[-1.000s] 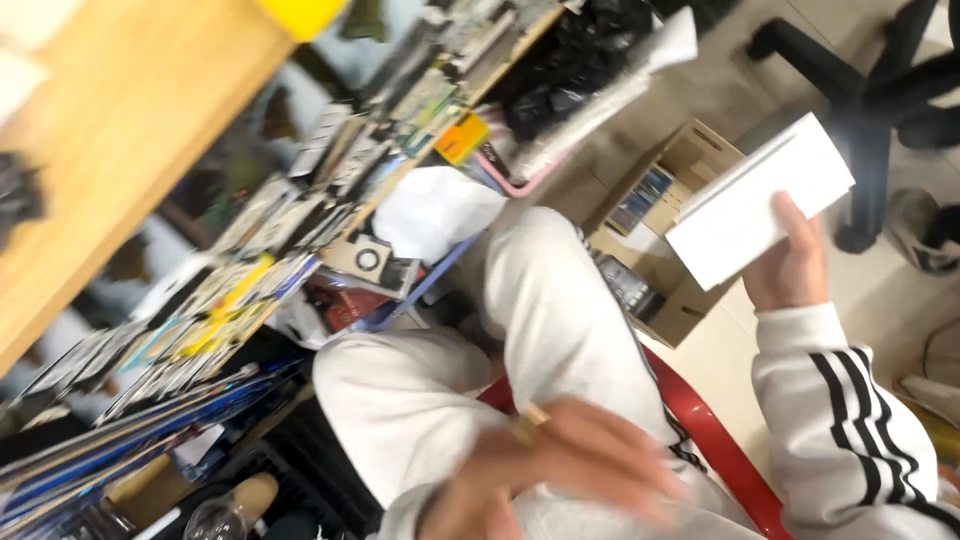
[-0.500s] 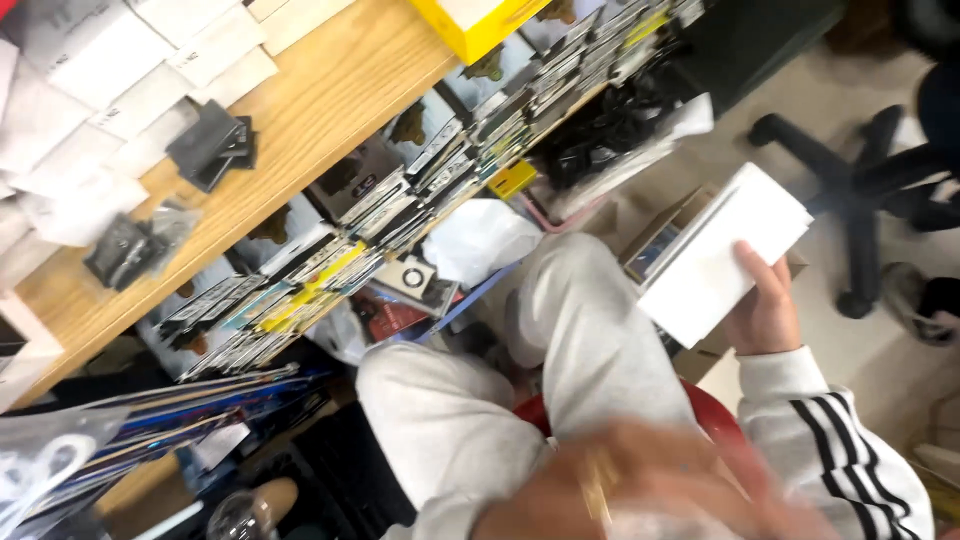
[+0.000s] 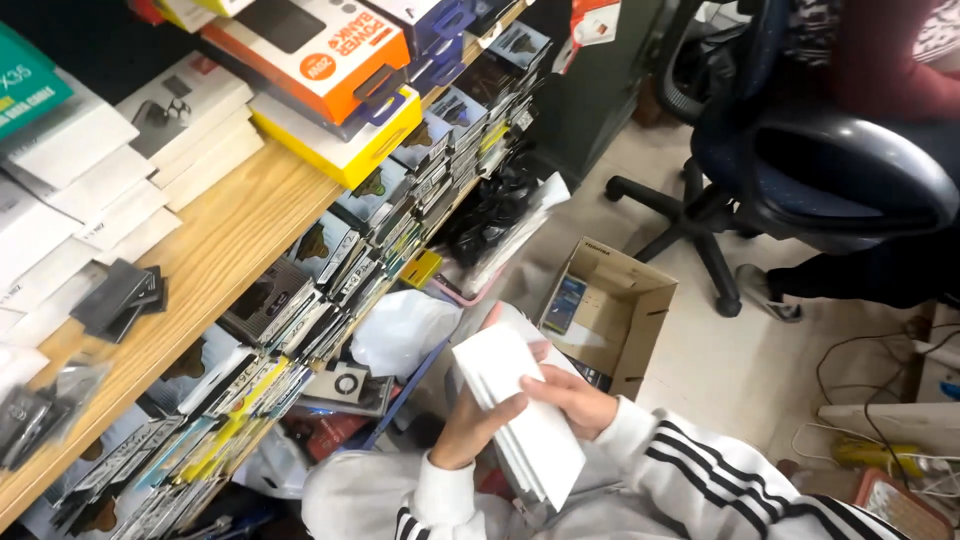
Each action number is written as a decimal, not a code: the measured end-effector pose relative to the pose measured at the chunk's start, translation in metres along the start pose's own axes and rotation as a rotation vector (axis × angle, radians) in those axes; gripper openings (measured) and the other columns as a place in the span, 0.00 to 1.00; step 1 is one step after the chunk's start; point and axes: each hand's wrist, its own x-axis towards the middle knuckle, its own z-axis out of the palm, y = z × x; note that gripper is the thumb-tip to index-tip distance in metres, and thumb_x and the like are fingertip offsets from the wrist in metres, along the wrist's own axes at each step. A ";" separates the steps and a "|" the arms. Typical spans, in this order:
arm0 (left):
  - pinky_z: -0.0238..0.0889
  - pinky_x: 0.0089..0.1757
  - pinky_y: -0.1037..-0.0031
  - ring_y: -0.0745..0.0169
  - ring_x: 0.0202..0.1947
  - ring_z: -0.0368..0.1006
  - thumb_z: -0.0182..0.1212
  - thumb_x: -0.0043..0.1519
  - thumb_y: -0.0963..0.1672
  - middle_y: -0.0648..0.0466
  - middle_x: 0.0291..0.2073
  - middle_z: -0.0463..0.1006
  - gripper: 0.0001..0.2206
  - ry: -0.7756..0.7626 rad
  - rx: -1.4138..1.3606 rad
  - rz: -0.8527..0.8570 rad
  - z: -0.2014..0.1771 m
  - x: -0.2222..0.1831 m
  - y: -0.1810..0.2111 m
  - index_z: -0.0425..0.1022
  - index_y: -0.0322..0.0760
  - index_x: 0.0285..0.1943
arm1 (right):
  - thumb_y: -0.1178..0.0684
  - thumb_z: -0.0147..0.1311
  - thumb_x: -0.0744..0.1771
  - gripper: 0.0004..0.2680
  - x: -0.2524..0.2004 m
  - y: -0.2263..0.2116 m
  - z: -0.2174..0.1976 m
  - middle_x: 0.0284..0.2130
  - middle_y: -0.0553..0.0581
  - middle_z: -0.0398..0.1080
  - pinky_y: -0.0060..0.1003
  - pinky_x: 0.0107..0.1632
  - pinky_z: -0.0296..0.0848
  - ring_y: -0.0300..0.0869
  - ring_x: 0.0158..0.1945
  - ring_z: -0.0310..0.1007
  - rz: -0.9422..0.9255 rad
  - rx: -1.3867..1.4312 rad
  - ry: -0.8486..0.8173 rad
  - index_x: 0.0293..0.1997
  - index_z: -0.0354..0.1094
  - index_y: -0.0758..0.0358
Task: Unboxing and inspecting a mobile phone screen protector
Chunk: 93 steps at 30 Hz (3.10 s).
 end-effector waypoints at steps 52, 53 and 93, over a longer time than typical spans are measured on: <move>0.65 0.53 0.44 0.34 0.51 0.71 0.49 0.61 0.47 0.29 0.56 0.71 0.26 1.032 -0.307 -0.024 -0.048 0.020 -0.292 0.59 0.27 0.67 | 0.31 0.63 0.62 0.27 0.287 0.197 -0.486 0.54 0.65 0.68 0.46 0.66 0.67 0.57 0.62 0.69 0.485 -0.524 1.116 0.55 0.55 0.61; 0.65 0.52 0.44 0.34 0.50 0.71 0.49 0.61 0.47 0.29 0.55 0.71 0.26 1.030 -0.294 -0.015 -0.050 0.021 -0.289 0.59 0.27 0.67 | 0.32 0.63 0.63 0.26 0.291 0.211 -0.498 0.52 0.64 0.68 0.47 0.65 0.68 0.57 0.61 0.70 0.470 -0.539 1.140 0.54 0.55 0.60; 0.70 0.35 0.52 0.42 0.26 0.73 0.64 0.59 0.51 0.39 0.37 0.71 0.30 0.812 -0.055 0.299 -0.039 0.080 -0.209 0.55 0.44 0.66 | 0.48 0.58 0.68 0.16 0.158 0.109 -0.439 0.57 0.62 0.70 0.45 0.53 0.80 0.54 0.55 0.74 0.288 -0.324 1.058 0.60 0.60 0.58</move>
